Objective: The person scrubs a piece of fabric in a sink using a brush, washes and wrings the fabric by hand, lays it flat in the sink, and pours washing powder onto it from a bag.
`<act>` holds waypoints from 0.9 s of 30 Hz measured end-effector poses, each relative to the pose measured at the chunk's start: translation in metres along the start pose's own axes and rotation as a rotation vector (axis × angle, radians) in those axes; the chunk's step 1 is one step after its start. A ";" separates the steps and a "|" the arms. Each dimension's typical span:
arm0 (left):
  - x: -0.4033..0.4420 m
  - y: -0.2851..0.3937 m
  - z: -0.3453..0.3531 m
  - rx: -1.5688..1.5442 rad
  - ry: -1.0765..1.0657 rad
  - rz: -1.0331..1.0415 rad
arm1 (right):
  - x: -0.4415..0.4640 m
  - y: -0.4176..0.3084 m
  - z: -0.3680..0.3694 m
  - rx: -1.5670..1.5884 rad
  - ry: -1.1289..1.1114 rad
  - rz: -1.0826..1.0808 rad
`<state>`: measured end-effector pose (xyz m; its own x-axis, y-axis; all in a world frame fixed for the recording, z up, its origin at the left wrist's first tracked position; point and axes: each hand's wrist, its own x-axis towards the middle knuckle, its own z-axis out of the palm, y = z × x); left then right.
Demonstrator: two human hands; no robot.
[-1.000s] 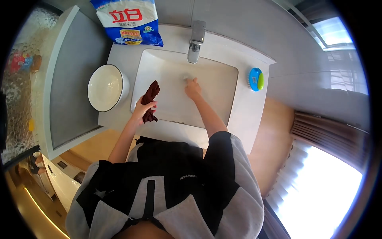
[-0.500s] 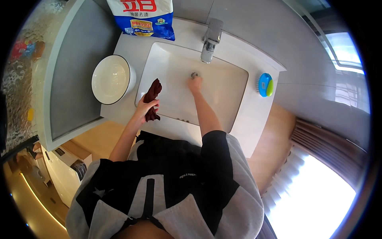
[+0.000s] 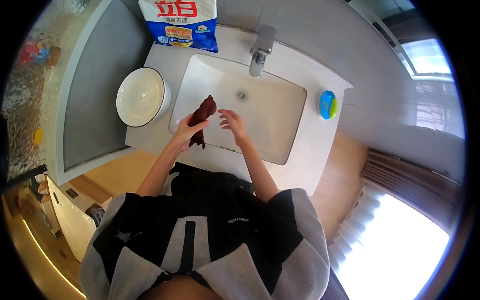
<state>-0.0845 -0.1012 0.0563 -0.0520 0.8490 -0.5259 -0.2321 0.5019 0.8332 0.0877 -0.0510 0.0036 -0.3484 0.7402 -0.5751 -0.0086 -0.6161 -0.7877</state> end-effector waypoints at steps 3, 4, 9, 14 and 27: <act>-0.007 0.017 0.011 0.203 -0.025 0.022 | -0.025 -0.016 0.012 0.149 -0.106 -0.103; -0.007 0.018 0.013 0.218 -0.069 0.052 | -0.033 -0.023 0.015 0.210 -0.124 -0.140; -0.010 0.025 0.023 0.221 -0.229 0.209 | -0.051 -0.034 0.008 0.118 -0.125 -0.330; -0.004 0.021 0.022 0.322 -0.346 0.260 | -0.070 -0.028 -0.009 0.160 -0.090 -0.329; 0.004 0.035 0.010 0.793 -0.187 0.809 | -0.104 -0.020 -0.022 -0.513 0.174 -0.313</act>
<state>-0.0830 -0.0783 0.0852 0.2530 0.9485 0.1907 0.4844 -0.2949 0.8236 0.1445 -0.1096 0.0740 -0.2442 0.9243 -0.2933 0.3803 -0.1869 -0.9058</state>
